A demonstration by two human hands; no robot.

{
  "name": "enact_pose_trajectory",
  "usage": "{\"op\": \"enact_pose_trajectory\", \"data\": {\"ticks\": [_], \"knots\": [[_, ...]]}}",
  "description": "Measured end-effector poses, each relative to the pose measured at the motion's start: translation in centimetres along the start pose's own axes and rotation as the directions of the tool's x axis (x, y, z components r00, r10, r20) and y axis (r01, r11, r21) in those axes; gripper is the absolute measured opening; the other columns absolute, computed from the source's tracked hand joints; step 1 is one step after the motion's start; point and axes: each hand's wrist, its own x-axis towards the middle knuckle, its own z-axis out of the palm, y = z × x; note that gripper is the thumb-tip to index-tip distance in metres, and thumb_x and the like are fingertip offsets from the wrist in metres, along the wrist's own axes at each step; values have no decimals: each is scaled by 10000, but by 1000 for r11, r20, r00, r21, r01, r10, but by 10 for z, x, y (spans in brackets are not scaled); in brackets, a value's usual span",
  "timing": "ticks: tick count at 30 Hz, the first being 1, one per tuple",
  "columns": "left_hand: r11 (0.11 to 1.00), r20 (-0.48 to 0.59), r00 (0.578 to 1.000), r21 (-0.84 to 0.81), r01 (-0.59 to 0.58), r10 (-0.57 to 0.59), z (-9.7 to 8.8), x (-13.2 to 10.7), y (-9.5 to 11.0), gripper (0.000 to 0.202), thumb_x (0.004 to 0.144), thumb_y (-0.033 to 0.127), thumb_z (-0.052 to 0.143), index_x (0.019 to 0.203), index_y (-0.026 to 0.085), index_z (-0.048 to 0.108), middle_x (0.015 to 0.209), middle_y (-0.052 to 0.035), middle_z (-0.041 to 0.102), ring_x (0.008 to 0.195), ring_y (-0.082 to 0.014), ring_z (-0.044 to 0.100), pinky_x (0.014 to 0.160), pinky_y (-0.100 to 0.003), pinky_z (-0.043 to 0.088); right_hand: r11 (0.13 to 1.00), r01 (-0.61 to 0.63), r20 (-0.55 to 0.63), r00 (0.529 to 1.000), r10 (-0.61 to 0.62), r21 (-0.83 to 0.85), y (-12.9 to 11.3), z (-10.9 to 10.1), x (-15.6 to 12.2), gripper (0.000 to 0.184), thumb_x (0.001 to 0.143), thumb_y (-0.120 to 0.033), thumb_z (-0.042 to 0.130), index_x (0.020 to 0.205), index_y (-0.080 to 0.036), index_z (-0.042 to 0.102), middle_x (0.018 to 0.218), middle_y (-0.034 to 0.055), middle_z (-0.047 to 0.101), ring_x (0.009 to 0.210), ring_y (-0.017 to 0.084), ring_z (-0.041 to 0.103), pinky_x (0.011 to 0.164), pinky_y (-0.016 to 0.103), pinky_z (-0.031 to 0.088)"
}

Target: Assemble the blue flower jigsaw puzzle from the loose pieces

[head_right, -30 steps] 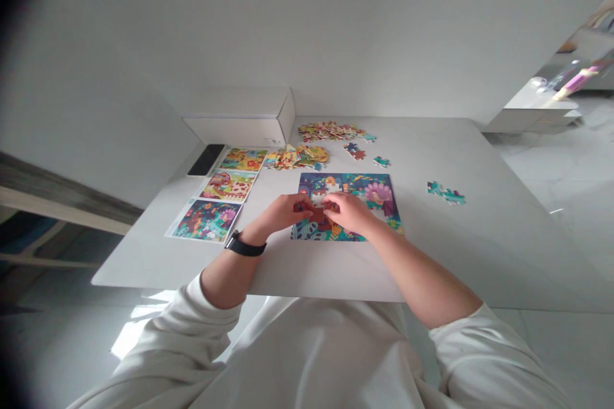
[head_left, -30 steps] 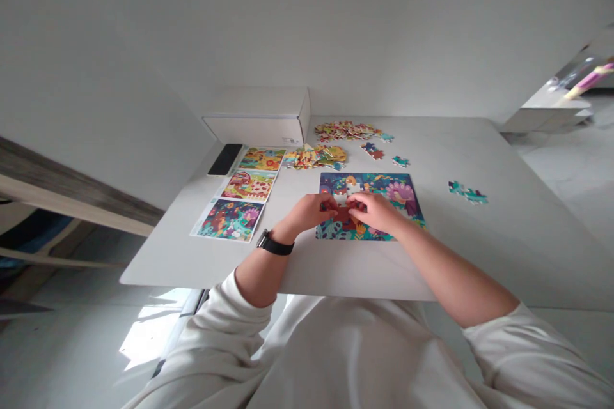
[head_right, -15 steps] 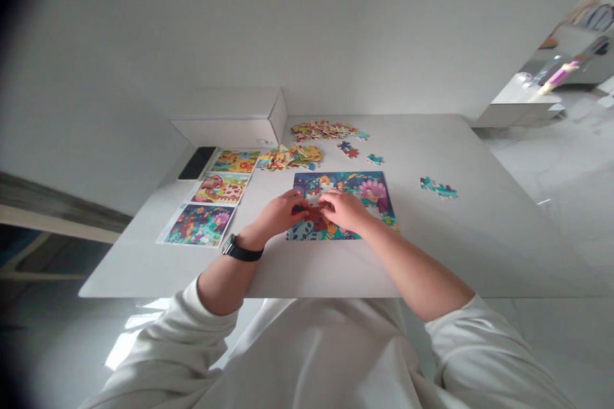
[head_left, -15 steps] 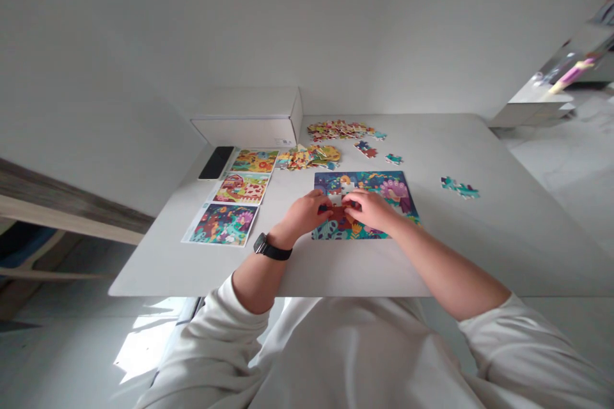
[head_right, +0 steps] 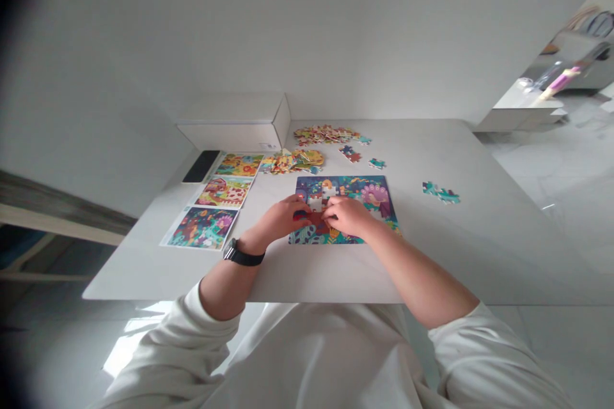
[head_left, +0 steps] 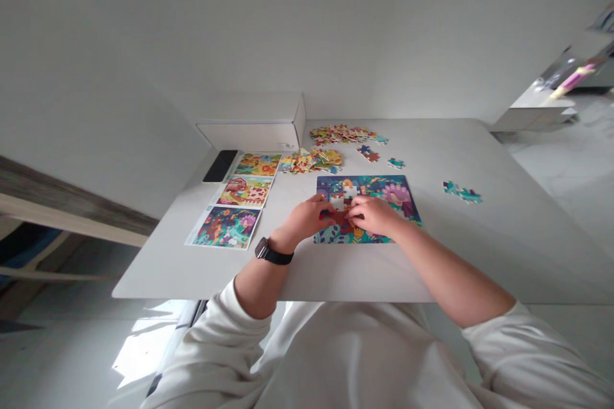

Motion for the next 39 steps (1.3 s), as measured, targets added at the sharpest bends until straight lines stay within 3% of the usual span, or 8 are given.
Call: {"op": "enact_pose_trajectory", "data": {"ticks": [10, 18, 25, 32, 36, 39], "knots": [[998, 16, 998, 19, 58, -58, 2, 2, -1, 209, 883, 292, 865, 1088, 260, 836, 1229, -73, 730, 1043, -245, 751, 927, -328, 600, 1000, 16, 52, 999, -16, -1, -5, -4, -1, 199, 967, -185, 772, 1052, -302, 909, 1054, 54, 769, 933, 200, 722, 846, 309, 519], [996, -145, 988, -70, 47, -57, -5, 3, -2, 168, 982, 219, 715, 1114, 223, 818, 1121, -79, 756, 1003, -222, 733, 934, -327, 587, 1000, 21, 13, 1000, -21, 20, -4, -6, -1, 215, 956, -167, 774, 1060, -301, 906, 1040, 50, 777, 931, 201, 724, 868, 313, 527], [996, 5, 998, 63, -60, 60, 5, 6, -6, 105, 898, 232, 832, 1004, 236, 832, 1106, -90, 773, 1105, -285, 734, 1027, -412, 578, 999, 20, 36, 999, -18, -44, -3, -5, 2, 225, 966, -157, 739, 1057, -277, 906, 1019, 56, 766, 925, 197, 711, 821, 300, 497], [994, -101, 989, 37, -102, 105, 10, 8, -14, 141, 974, 356, 738, 1035, 257, 818, 1134, -95, 785, 1075, -275, 743, 996, -402, 587, 997, -12, 18, 1000, 14, -73, -4, -10, 4, 245, 971, -181, 730, 1096, -300, 904, 1045, 45, 776, 915, 192, 709, 775, 292, 479], [987, -19, 987, 15, -158, 159, 10, 11, -10, 137, 921, 322, 757, 1026, 255, 813, 1028, -77, 786, 981, -275, 751, 920, -396, 593, 997, -1, 31, 1000, 3, -76, -1, -13, 4, 234, 969, -184, 724, 1066, -299, 904, 1023, 41, 777, 924, 201, 713, 767, 295, 477], [983, -27, 983, 7, -182, 182, 10, 12, -8, 154, 927, 330, 740, 1043, 262, 813, 1044, -76, 787, 971, -270, 751, 904, -396, 592, 998, -20, -20, 1000, 19, -66, 2, -15, 4, 223, 988, -190, 716, 1067, -292, 897, 1045, 43, 785, 942, 200, 713, 796, 294, 481]]}}
